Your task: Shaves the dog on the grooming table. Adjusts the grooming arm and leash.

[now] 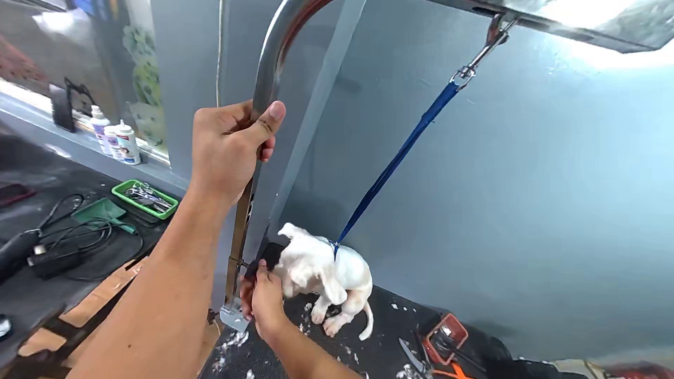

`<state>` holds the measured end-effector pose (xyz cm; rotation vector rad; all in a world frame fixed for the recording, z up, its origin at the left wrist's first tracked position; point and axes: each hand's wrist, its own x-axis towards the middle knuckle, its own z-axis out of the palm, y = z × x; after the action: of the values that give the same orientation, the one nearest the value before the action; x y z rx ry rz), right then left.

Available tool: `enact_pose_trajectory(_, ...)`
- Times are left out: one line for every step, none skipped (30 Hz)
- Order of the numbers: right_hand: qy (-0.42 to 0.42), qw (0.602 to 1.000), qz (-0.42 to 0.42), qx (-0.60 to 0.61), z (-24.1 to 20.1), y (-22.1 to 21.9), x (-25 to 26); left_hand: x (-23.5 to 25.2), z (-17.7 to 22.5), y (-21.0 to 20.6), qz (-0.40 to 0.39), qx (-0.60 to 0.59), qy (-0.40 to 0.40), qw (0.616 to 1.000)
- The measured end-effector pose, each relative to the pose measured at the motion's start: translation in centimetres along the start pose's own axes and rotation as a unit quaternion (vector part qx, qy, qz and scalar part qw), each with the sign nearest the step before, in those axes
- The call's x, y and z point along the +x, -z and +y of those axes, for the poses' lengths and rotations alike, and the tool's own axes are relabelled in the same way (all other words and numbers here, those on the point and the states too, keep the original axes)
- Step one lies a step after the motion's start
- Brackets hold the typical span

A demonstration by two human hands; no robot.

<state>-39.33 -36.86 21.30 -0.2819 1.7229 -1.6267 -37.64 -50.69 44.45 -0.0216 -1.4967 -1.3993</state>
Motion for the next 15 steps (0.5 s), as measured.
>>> enact_pose_trajectory(-0.025, 1.0, 0.0, -0.006, 0.1, -0.1, -0.2, -0.1, 0.0, 0.0, 0.0, -0.003, 0.004, 1.0)
enact_pose_trajectory(-0.025, 1.0, -0.004, -0.002, 0.1, -0.2, -0.7, -0.1, 0.0, -0.1, 0.0, -0.004, 0.006, 1.0)
enact_pose_trajectory(-0.01, 0.999, -0.028, 0.015, 0.1, -0.3, -1.2, 0.0, 0.1, 0.0, 0.0, -0.004, 0.008, 1.0)
enact_pose_trajectory(0.001, 0.998, -0.054, 0.039, 0.1, -0.5, -1.4, 0.0, 0.2, 0.0, 0.002, -0.004, 0.008, 1.0)
enact_pose_trajectory(-0.001, 0.998, -0.059, 0.037, 0.3, -0.7, -1.6, 0.0, 0.2, 0.0, 0.003, -0.007, 0.009, 1.0)
enact_pose_trajectory(-0.036, 0.998, -0.059, 0.007, 0.6, -0.9, -1.7, -0.1, 0.1, -0.1, 0.003, -0.009, 0.011, 1.0)
enact_pose_trajectory(-0.09, 0.993, -0.071, -0.039, 0.7, -0.9, -1.6, -0.1, 0.1, -0.1, 0.002, -0.011, 0.013, 1.0)
enact_pose_trajectory(-0.126, 0.985, -0.082, -0.088, 0.9, -0.8, -1.5, -0.1, 0.2, -0.1, 0.001, -0.012, 0.012, 1.0)
enact_pose_trajectory(-0.103, 0.984, -0.063, -0.132, 1.2, -0.7, -1.6, -0.1, 0.2, -0.1, 0.0, -0.013, 0.012, 1.0)
enact_pose_trajectory(-0.046, 0.985, -0.036, -0.163, 1.3, -0.6, -1.5, -0.1, 0.2, -0.1, 0.0, -0.013, 0.012, 1.0)
enact_pose_trajectory(0.007, 0.985, -0.025, -0.172, 1.2, -0.5, -1.1, -0.1, 0.3, -0.1, 0.001, -0.013, 0.013, 1.0)
enact_pose_trajectory(0.029, 0.983, -0.03, -0.176, 1.2, -0.4, -0.8, 0.0, 0.3, 0.0, 0.002, -0.013, 0.013, 1.0)
enact_pose_trajectory(0.013, 0.984, -0.038, -0.174, 1.3, -0.3, -0.5, 0.0, 0.3, 0.0, 0.003, -0.013, 0.014, 1.0)
enact_pose_trajectory(-0.036, 0.984, -0.045, -0.171, 1.3, -0.3, -0.5, 0.0, 0.3, 0.0, 0.003, -0.014, 0.015, 1.0)
enact_pose_trajectory(-0.071, 0.978, -0.048, -0.19, 1.4, -0.1, -0.5, -0.1, 0.3, 0.0, 0.002, -0.013, 0.017, 1.0)
